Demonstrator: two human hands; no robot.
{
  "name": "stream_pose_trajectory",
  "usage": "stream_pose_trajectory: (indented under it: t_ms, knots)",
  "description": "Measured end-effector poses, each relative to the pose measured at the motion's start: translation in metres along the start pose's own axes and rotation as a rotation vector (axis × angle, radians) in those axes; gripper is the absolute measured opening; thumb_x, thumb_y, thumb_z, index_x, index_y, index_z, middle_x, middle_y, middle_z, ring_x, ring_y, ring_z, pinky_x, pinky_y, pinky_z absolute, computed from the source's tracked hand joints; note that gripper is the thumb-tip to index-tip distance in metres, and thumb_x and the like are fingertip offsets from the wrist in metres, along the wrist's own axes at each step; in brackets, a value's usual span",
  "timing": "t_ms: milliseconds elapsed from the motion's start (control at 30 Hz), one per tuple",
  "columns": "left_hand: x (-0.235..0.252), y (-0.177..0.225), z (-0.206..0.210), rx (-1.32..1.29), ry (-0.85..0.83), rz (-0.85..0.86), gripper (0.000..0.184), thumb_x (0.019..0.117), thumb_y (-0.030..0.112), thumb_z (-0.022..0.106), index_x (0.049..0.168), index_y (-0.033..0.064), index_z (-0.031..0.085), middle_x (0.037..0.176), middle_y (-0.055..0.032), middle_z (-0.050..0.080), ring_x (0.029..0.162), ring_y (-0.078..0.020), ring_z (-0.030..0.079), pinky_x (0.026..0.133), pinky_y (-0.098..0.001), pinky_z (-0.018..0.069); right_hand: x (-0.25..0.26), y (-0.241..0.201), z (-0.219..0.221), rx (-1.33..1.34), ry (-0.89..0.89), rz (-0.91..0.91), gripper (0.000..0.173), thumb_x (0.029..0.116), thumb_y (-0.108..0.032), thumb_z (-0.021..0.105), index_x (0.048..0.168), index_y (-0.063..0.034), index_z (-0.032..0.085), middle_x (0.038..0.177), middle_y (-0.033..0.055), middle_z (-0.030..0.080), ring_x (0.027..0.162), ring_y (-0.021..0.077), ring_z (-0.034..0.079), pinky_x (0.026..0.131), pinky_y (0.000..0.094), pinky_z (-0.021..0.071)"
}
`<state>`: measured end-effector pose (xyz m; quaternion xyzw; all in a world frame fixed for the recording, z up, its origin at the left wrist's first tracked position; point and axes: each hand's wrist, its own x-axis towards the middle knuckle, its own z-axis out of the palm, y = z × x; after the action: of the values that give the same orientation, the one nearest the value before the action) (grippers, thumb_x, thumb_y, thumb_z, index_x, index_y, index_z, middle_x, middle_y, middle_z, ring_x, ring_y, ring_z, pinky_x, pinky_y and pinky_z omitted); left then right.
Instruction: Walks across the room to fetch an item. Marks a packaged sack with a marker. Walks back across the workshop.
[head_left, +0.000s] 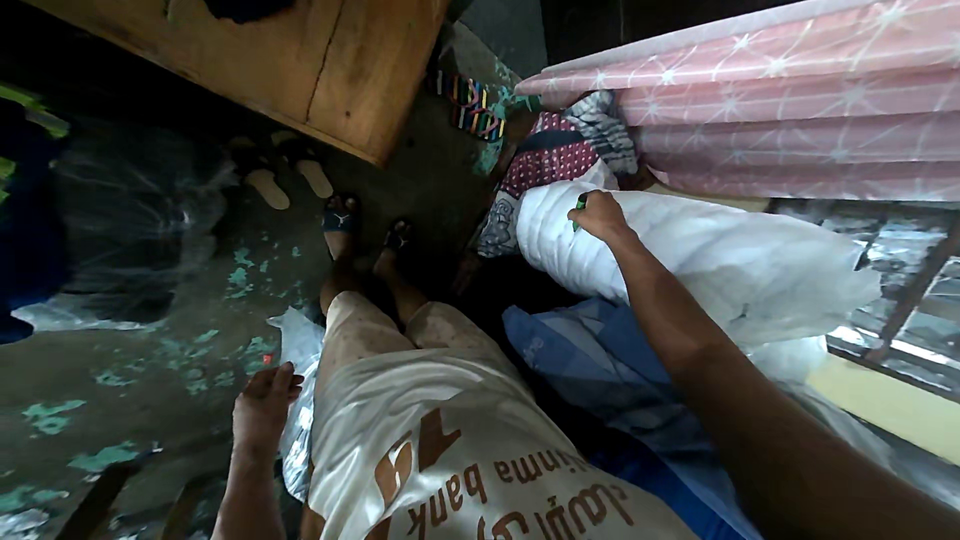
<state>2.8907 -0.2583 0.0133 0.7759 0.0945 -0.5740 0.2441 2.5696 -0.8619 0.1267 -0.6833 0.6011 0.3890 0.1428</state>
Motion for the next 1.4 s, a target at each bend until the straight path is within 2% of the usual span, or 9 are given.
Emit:
stream_pose_trajectory:
  t_ms: [200,400,533,600,667,700,867,1233,1400]
  knots:
    - [0.003,0.002,-0.005,0.002,-0.008,-0.012,0.044,0.1049,0.042,0.057,0.125,0.0035,0.062,0.095,-0.0084,0.072,0.077,-0.0153,0.070,0.073,-0.0360,0.0610,0.005,0.000,0.014,-0.130,-0.011,0.000,0.038,0.0874,-0.043,0.071,0.096,-0.0059,0.072,0.096,0.0210,0.070,0.094,0.0423,0.069,0.076,0.0674,0.0530]
    - [0.002,0.002,-0.009,0.002,0.009,-0.036,0.043,0.1054,0.041,0.056,0.127,0.0032,0.061,0.097,-0.0088,0.071,0.078,-0.0142,0.071,0.074,-0.0355,0.0612,0.001,-0.007,0.011,-0.143,0.132,0.061,0.034,0.0906,-0.038,0.067,0.103,-0.0068,0.073,0.102,0.0218,0.071,0.100,0.0424,0.069,0.080,0.0654,0.0530]
    - [0.001,0.002,-0.007,0.006,0.009,-0.025,0.046,0.1055,0.042,0.055,0.128,0.0015,0.060,0.100,-0.0107,0.071,0.080,-0.0156,0.070,0.077,-0.0378,0.0608,-0.001,-0.001,-0.008,0.116,0.193,0.061,0.035,0.0919,-0.039,0.068,0.105,-0.0077,0.074,0.100,0.0208,0.072,0.097,0.0417,0.069,0.083,0.0678,0.0519]
    - [0.002,0.001,-0.002,0.004,0.002,-0.030,0.047,0.1051,0.043,0.056,0.128,0.0023,0.061,0.099,-0.0095,0.071,0.080,-0.0150,0.070,0.075,-0.0371,0.0609,0.004,0.012,-0.015,0.322,0.163,0.052,0.029,0.0953,-0.038,0.066,0.111,-0.0149,0.075,0.096,0.0099,0.076,0.083,0.0279,0.074,0.075,0.0548,0.0608]
    - [0.004,0.000,0.003,-0.009,-0.007,-0.034,0.048,0.1039,0.045,0.057,0.126,0.0032,0.062,0.096,-0.0083,0.072,0.078,-0.0146,0.070,0.073,-0.0361,0.0610,0.003,0.018,-0.023,0.494,0.104,0.050,0.027,0.0979,-0.033,0.067,0.115,-0.0128,0.074,0.093,0.0074,0.076,0.071,0.0208,0.073,0.067,0.0436,0.0631]
    - [0.004,0.001,0.006,-0.009,-0.015,-0.039,0.048,0.1041,0.046,0.057,0.126,0.0035,0.062,0.096,-0.0080,0.072,0.078,-0.0144,0.070,0.073,-0.0357,0.0607,0.004,0.021,-0.026,0.500,0.096,0.053,0.028,0.0966,-0.033,0.069,0.113,-0.0106,0.073,0.090,0.0082,0.075,0.069,0.0206,0.072,0.066,0.0433,0.0622]
    - [0.005,0.005,0.014,-0.001,-0.020,-0.035,0.045,0.1051,0.043,0.056,0.123,0.0028,0.063,0.095,-0.0083,0.072,0.078,-0.0140,0.071,0.073,-0.0351,0.0607,0.021,0.032,-0.021,0.305,0.209,0.030,0.037,0.0896,-0.041,0.071,0.093,-0.0037,0.070,0.084,0.0148,0.071,0.078,0.0322,0.070,0.077,0.0617,0.0550]
    - [0.009,0.010,0.010,0.008,0.009,-0.033,0.044,0.1042,0.044,0.057,0.124,0.0046,0.063,0.095,-0.0077,0.072,0.078,-0.0151,0.071,0.073,-0.0359,0.0614,0.034,0.021,-0.012,0.021,0.141,0.056,0.042,0.0918,-0.045,0.066,0.095,-0.0041,0.070,0.094,0.0214,0.069,0.094,0.0426,0.068,0.078,0.0668,0.0520]
    - [0.010,0.011,0.015,-0.018,0.004,-0.036,0.043,0.1046,0.043,0.056,0.122,0.0041,0.063,0.092,-0.0065,0.072,0.075,-0.0139,0.070,0.071,-0.0345,0.0607,0.025,0.013,-0.018,-0.028,0.111,0.078,0.043,0.0878,-0.043,0.072,0.091,-0.0004,0.068,0.093,0.0243,0.068,0.093,0.0440,0.067,0.076,0.0674,0.0515]
